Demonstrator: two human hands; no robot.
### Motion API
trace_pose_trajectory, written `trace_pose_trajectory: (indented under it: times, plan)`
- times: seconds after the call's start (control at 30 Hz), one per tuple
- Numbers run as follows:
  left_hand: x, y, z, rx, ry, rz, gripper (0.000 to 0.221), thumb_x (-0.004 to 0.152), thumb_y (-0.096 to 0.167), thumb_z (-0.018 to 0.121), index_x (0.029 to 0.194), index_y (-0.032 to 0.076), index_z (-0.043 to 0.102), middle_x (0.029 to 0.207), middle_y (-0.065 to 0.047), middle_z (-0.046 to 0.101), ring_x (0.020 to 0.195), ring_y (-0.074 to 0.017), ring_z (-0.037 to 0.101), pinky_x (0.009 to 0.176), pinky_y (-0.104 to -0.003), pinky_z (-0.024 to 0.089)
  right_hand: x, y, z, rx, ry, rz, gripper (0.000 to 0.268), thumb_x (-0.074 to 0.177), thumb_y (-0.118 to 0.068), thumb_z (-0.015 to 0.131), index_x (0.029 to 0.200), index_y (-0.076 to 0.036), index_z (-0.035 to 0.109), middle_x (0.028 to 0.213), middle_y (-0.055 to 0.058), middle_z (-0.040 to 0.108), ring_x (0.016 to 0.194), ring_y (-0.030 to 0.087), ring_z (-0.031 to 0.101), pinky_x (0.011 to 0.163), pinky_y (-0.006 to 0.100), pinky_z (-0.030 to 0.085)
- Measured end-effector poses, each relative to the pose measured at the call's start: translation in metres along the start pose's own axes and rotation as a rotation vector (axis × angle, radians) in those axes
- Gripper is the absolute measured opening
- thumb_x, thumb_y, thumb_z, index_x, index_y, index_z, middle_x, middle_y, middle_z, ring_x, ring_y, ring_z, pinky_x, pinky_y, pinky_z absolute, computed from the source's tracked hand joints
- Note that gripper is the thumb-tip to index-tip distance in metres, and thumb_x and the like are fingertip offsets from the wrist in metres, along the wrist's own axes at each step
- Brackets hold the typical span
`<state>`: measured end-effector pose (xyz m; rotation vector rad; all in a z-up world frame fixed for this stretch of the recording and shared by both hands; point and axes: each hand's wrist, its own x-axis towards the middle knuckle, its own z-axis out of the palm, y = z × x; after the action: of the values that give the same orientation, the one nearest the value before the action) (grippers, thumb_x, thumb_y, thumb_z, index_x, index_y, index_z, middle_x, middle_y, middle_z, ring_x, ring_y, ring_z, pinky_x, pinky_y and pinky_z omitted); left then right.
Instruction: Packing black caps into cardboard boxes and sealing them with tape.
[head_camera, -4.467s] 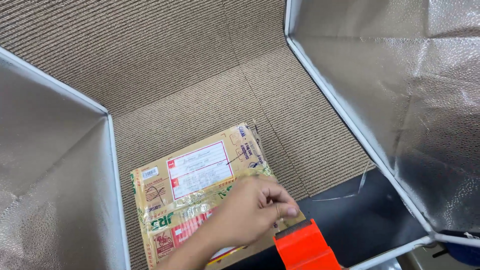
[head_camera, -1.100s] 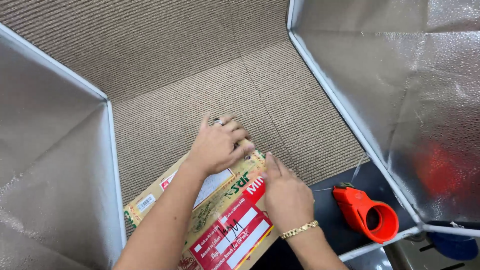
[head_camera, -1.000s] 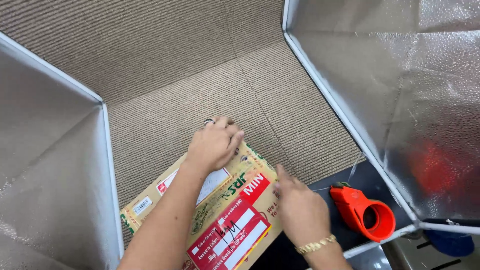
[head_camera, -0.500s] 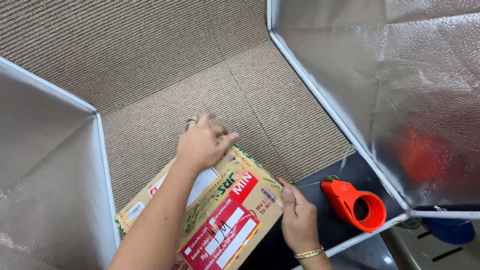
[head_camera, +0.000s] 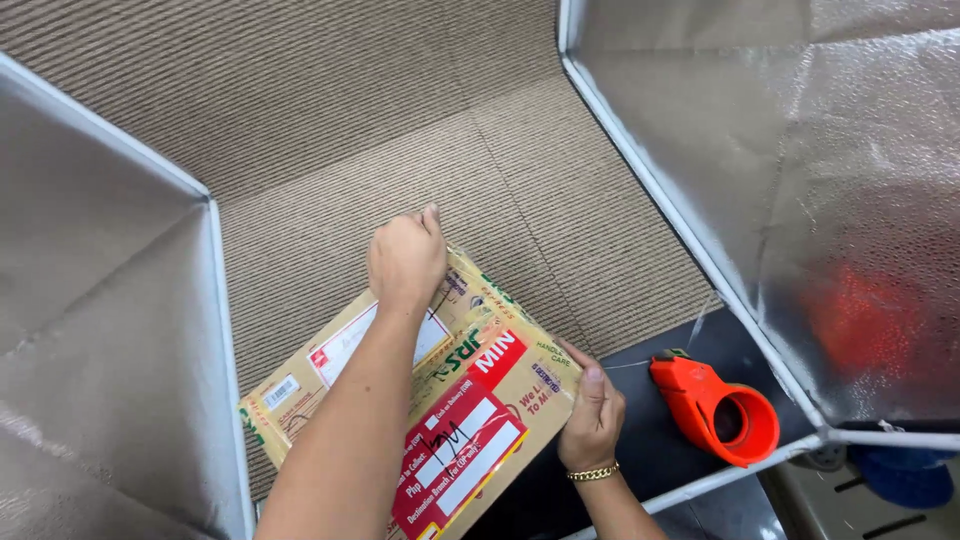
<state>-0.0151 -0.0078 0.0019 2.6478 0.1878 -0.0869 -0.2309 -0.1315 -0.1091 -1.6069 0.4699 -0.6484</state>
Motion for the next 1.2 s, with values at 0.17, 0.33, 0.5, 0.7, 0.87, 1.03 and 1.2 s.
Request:
trace_pose_trajectory:
  times: [0.17, 0.33, 0.5, 0.7, 0.87, 1.03, 1.2]
  plan:
    - [-0.046, -0.026, 0.003, 0.106, 0.421, 0.775, 0.048, 0.09, 0.048, 0.051, 0.127, 0.019, 0.06, 0.145, -0.012, 0.05, 0.14, -0.0341, 0.038, 0.118, -0.074, 0.004, -0.006, 0.012, -0.005, -0.088, 0.001, -0.05, 0.057, 0.107, -0.035, 0.028, 0.12, -0.003, 0.073, 0.1, 0.013, 0.08, 0.086, 0.02, 0.077, 0.067, 0.029, 0.059]
    - [-0.061, -0.014, -0.013, 0.355, -0.103, 0.43, 0.108, 0.081, 0.091, 0.028, 0.164, 0.022, 0.016, 0.17, -0.016, 0.007, 0.156, -0.0412, 0.002, 0.118, -0.067, 0.0, 0.003, 0.013, -0.007, -0.193, -0.037, -0.183, 0.053, 0.109, -0.026, 0.028, 0.12, 0.002, 0.072, 0.113, 0.017, 0.077, 0.102, 0.027, 0.073, 0.089, 0.035, 0.055]
    - [-0.043, -0.009, -0.005, 0.207, -0.093, 0.213, 0.082, 0.094, 0.074, 0.036, 0.147, 0.012, 0.046, 0.146, -0.01, 0.053, 0.122, -0.035, 0.058, 0.105, -0.059, 0.033, 0.004, 0.009, -0.018, -0.264, -0.185, -0.084, 0.058, 0.106, -0.04, 0.027, 0.126, -0.006, 0.069, 0.099, 0.01, 0.08, 0.088, 0.022, 0.078, 0.065, 0.033, 0.058]
    - [-0.074, -0.021, -0.044, -0.269, 0.011, 0.362, 0.094, 0.087, 0.066, 0.05, 0.158, 0.008, 0.027, 0.17, -0.017, 0.007, 0.154, -0.0396, 0.024, 0.114, -0.07, 0.021, 0.001, 0.003, -0.028, -0.281, -0.292, -0.021, 0.06, 0.104, -0.042, 0.025, 0.136, -0.008, 0.062, 0.09, 0.009, 0.082, 0.077, 0.019, 0.08, 0.052, 0.03, 0.06]
    - [-0.203, -0.079, -0.06, 0.107, 0.241, 0.267, 0.083, 0.094, 0.067, 0.044, 0.156, 0.012, 0.035, 0.168, -0.019, 0.02, 0.157, -0.0336, 0.01, 0.119, -0.066, -0.003, 0.002, 0.001, -0.037, -0.279, -0.341, 0.01, 0.064, 0.102, -0.046, 0.025, 0.139, -0.008, 0.061, 0.099, 0.01, 0.081, 0.086, 0.022, 0.079, 0.066, 0.034, 0.061]
    - [-0.297, -0.158, -0.005, -0.117, 0.496, -0.193, 0.091, 0.074, 0.057, 0.064, 0.15, 0.01, 0.049, 0.172, -0.015, 0.021, 0.148, -0.0397, 0.041, 0.092, -0.061, 0.048, 0.007, -0.001, -0.039, -0.268, -0.412, 0.058, 0.067, 0.1, -0.051, 0.025, 0.14, -0.008, 0.059, 0.1, 0.01, 0.081, 0.086, 0.02, 0.08, 0.063, 0.033, 0.063]
    - [-0.309, -0.212, -0.004, -0.34, 0.068, -0.079, 0.101, 0.065, 0.05, 0.077, 0.156, 0.037, 0.035, 0.179, -0.005, 0.01, 0.115, -0.0177, 0.072, 0.063, -0.029, 0.055, 0.01, -0.012, -0.041, -0.309, -0.455, 0.107, 0.063, 0.101, -0.048, 0.029, 0.139, -0.01, 0.061, 0.099, 0.01, 0.081, 0.085, 0.02, 0.08, 0.061, 0.032, 0.063]
